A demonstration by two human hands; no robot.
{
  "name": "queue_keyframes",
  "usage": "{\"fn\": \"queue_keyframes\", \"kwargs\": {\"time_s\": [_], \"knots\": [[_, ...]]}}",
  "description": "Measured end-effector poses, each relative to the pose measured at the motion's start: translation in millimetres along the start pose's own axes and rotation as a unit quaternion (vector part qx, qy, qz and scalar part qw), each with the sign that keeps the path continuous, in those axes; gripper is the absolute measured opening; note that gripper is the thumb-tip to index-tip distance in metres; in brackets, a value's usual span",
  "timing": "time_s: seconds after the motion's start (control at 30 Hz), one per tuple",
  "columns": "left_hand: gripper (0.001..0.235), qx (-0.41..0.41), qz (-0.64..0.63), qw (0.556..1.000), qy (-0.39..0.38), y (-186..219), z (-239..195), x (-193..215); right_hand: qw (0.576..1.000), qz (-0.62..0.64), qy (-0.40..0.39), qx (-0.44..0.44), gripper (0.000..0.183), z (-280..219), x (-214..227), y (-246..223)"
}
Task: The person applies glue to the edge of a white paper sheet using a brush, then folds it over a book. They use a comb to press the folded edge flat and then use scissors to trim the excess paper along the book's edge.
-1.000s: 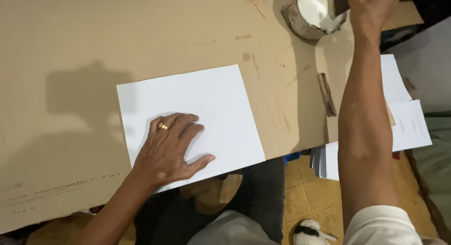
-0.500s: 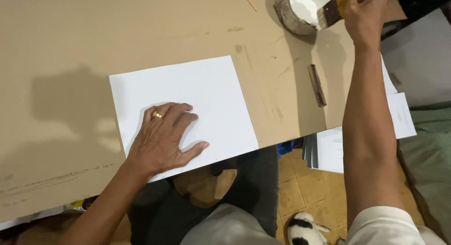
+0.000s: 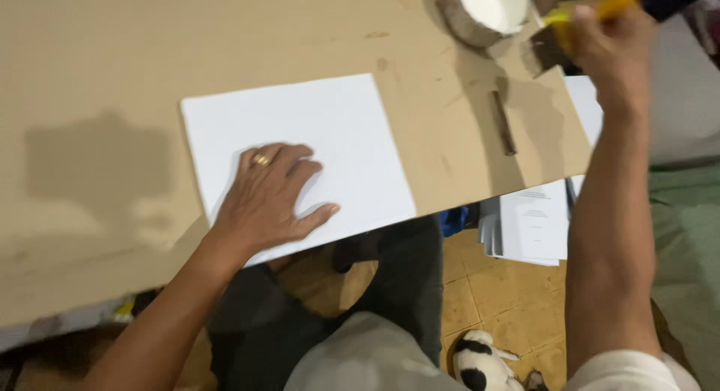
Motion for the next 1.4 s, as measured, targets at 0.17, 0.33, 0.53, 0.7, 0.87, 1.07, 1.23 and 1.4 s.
{"fn": "queue_keyframes", "kwargs": {"time_s": [0.17,0.33,0.53,0.7,0.87,1.07,1.23,1.4], "knots": [[0.043,0.012,-0.052,0.997,-0.049,-13.2,-6.4,-6.5,0.894,0.387,-0.023,-0.226,0.020,-117.9,-29.1,35.9],[0.044,-0.028,-0.112,0.989,-0.091,-31.8,-6.4,-15.6,0.897,0.398,-0.114,-0.154,0.014,-265.8,-78.8,-36.5],[0.048,-0.079,-0.064,0.994,-0.038,-28.7,-10.4,-9.8,0.982,0.179,0.005,-0.052,0.017,-349.6,-117.8,-83.2],[0.054,-0.029,-0.070,0.995,-0.072,-29.2,-10.2,-11.4,0.977,0.206,-0.043,0.015,0.030,-363.7,-153.4,-104.7],[0.052,-0.036,-0.073,0.994,-0.073,-28.0,-10.6,-9.2,0.982,0.178,-0.046,0.029,0.028,-364.7,-169.0,-121.4],[0.046,-0.049,-0.088,0.993,-0.055,-30.2,-11.2,-10.4,0.994,0.086,0.019,-0.062,0.023,-339.1,-124.5,-72.0],[0.031,-0.064,-0.097,0.993,-0.012,-34.0,-13.9,-12.6,0.983,0.118,0.078,-0.117,0.019,-349.1,-108.1,-68.1],[0.023,-0.070,-0.084,0.994,0.010,-34.9,-13.4,-13.5,0.984,0.137,-0.086,0.077,0.024,-394.8,-192.4,-154.8]]}}
Point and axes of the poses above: each hand's wrist, its own z-axis towards the middle knuckle, its own x-axis out of the back of the hand, y = z × x, the point moved 4 cm from there along z, towards the middle knuckle, and after that the axes turned 14 degrees about -x, right-handed, at the moved point
